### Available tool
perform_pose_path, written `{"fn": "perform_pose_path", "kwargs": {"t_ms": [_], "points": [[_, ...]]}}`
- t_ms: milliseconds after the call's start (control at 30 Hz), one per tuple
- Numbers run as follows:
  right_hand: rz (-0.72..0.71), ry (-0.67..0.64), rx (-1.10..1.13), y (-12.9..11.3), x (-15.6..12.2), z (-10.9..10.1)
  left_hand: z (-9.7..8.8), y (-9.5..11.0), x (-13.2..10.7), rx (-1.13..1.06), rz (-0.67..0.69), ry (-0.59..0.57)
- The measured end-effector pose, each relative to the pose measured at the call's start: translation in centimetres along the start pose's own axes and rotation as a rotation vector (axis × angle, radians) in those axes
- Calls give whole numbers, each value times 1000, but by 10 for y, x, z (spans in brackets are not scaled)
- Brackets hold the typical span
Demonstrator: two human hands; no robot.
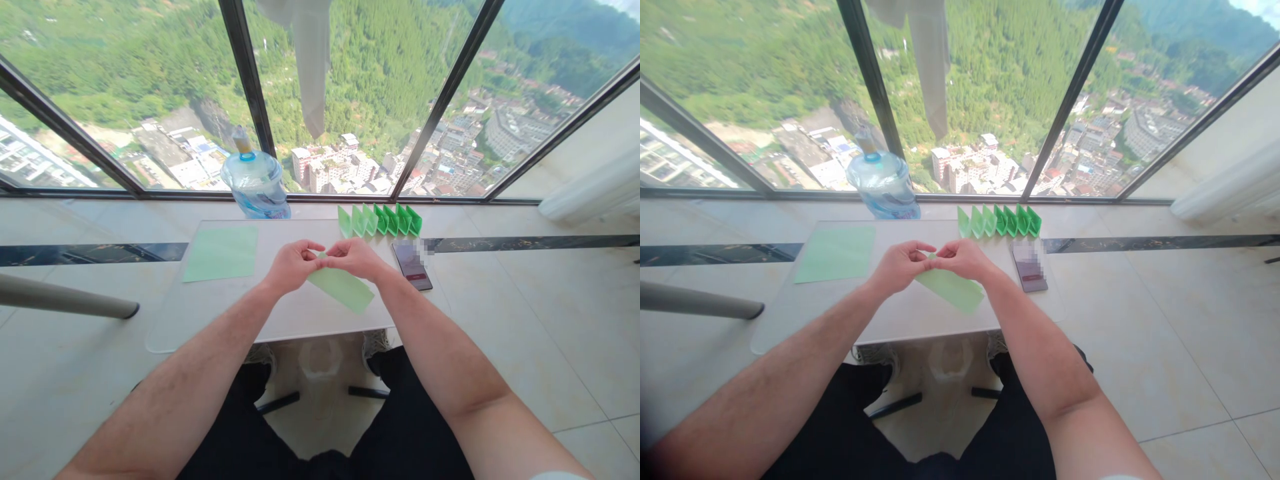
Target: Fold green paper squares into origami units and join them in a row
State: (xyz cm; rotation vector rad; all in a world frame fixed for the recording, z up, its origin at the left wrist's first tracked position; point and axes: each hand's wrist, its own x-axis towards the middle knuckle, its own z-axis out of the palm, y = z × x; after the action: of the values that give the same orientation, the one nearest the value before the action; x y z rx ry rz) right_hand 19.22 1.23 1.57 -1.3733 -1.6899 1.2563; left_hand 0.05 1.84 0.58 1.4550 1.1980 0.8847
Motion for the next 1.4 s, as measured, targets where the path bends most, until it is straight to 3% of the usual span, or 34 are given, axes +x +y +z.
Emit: {"fn": "perform_pose_path", "kwargs": {"t_ms": [200,400,633,1067,1133,1267,1400], "points": [[18,111,-8,-7,5,15,-2,0,1,-25,-2,-21],[50,311,34,-7,7,23,-5,-3,3,-172,-75,16],[84,531,161,-1,10,19,-6,-5,9,-315,-95,152],[89,613,358,1,10,34,5,-5,6,-503,-66,333],[74,639,376,2,10,37,9,-5,4,-564,-77,304],[60,687,402,3,10,41,16,-7,-2,-617,-148,134],[51,698,441,4,10,44,18,-8,-3,-583,-172,143]]}}
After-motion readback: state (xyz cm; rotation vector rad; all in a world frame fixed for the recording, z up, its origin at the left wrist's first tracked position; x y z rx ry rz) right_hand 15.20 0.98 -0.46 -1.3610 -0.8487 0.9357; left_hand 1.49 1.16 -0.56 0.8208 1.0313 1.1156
